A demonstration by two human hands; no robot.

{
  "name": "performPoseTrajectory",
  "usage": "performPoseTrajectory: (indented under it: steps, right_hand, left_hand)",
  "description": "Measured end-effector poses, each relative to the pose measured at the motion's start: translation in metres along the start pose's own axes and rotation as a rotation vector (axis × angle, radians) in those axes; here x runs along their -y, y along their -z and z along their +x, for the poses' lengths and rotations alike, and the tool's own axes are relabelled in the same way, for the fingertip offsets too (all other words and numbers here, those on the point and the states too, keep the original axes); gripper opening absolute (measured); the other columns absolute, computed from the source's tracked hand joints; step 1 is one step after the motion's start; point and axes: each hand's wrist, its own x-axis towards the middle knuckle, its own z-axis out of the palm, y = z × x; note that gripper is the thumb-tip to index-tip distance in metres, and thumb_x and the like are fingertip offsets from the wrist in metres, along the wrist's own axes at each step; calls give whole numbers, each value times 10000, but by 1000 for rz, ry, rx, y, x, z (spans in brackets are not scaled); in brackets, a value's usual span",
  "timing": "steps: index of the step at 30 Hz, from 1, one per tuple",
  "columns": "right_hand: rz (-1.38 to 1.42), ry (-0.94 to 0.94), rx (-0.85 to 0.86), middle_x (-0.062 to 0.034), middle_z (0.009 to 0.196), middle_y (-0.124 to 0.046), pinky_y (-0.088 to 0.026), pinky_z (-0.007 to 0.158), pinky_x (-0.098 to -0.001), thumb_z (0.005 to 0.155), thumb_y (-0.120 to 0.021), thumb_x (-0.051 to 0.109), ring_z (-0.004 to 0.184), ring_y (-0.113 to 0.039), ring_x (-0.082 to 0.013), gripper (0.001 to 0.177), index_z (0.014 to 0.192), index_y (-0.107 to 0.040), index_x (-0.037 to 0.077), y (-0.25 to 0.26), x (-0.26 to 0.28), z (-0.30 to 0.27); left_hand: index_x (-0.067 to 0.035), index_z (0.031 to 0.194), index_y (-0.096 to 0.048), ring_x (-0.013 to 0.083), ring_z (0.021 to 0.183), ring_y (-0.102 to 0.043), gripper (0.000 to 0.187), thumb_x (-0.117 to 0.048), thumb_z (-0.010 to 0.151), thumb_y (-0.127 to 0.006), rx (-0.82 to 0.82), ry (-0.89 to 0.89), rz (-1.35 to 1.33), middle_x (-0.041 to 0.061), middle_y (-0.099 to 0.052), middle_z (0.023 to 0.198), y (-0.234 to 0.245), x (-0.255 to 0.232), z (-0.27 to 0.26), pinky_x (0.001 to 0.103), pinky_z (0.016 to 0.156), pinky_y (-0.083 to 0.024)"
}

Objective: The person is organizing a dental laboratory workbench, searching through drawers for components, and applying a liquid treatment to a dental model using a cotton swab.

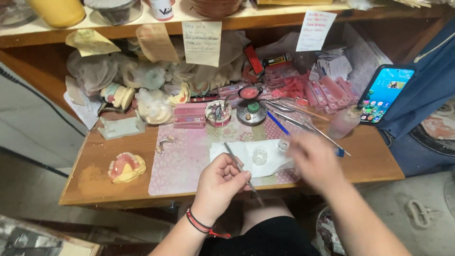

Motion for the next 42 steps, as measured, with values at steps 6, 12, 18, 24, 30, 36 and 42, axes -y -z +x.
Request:
performPoseTrajectory:
  steps: [6,12,18,24,30,36,42]
  right_hand:
    - [309,18,69,-53,1026,-786,-621,819,-286,907,-756,221,838,-802,-150,517,1363,-550,88,-16,42,-81]
    - [-179,-547,-25,-28,1173,-766,-524,906,-453,994,-556,256,1073,-716,-293,276,1230,-676,179,26,1,-54]
    - [-582,-223,-196,57,965,-695,-602,817,-356,914,-723,227,940,-723,-194,208,1112,-757,282,-10,-43,-56]
    - [-521,87,-322,29,953,-660,-576,797,-373,879,-776,193,956,-681,-231,226,1101,-778,231,1,-54,-34]
    - [-206,519,-356,-66,954,-645,-579,726,-422,1005,-616,154,835,-682,-295,194,968,-803,193,76,-9,-42]
    - [-362,630,-317,-81,857,-539,-543,595,-389,999,-608,59,669,-584,-258,232,864,-744,190,140,-16,-67]
    - [-421,430,-279,-38,765,-555,-536,574,-384,1017,-594,125,639,-601,-246,177,910,-734,113,166,-38,-138]
  left_hand:
    - [-73,864,-610,120,683,-732,260,-22,796,-855,162,-11,52,81,-753,752,-47,1,8,227,609,-557]
    - [-88,1132,-723,338,992,-634,434,-419,857,-775,313,-491,1058,96,-719,1032,-65,-12,60,464,863,-495]
    - [-84,1078,-740,331,1020,-656,454,-392,760,-839,258,-358,1423,85,-664,1031,-99,2,110,503,828,-533]
    - [-137,988,-721,286,957,-661,380,-280,678,-888,219,-685,1342,41,-699,909,-94,-5,105,432,855,-450]
    - [-183,1215,-672,275,999,-724,441,-222,787,-772,503,-697,1026,33,-755,1031,-124,-24,72,391,886,-440]
    - [-78,1217,-704,386,1047,-711,460,-270,814,-815,827,-632,761,149,-725,1096,-171,-11,60,446,909,-492]
    - [-131,1209,-711,281,938,-730,467,-352,811,-814,941,-740,953,62,-699,1038,-239,15,45,383,889,-483]
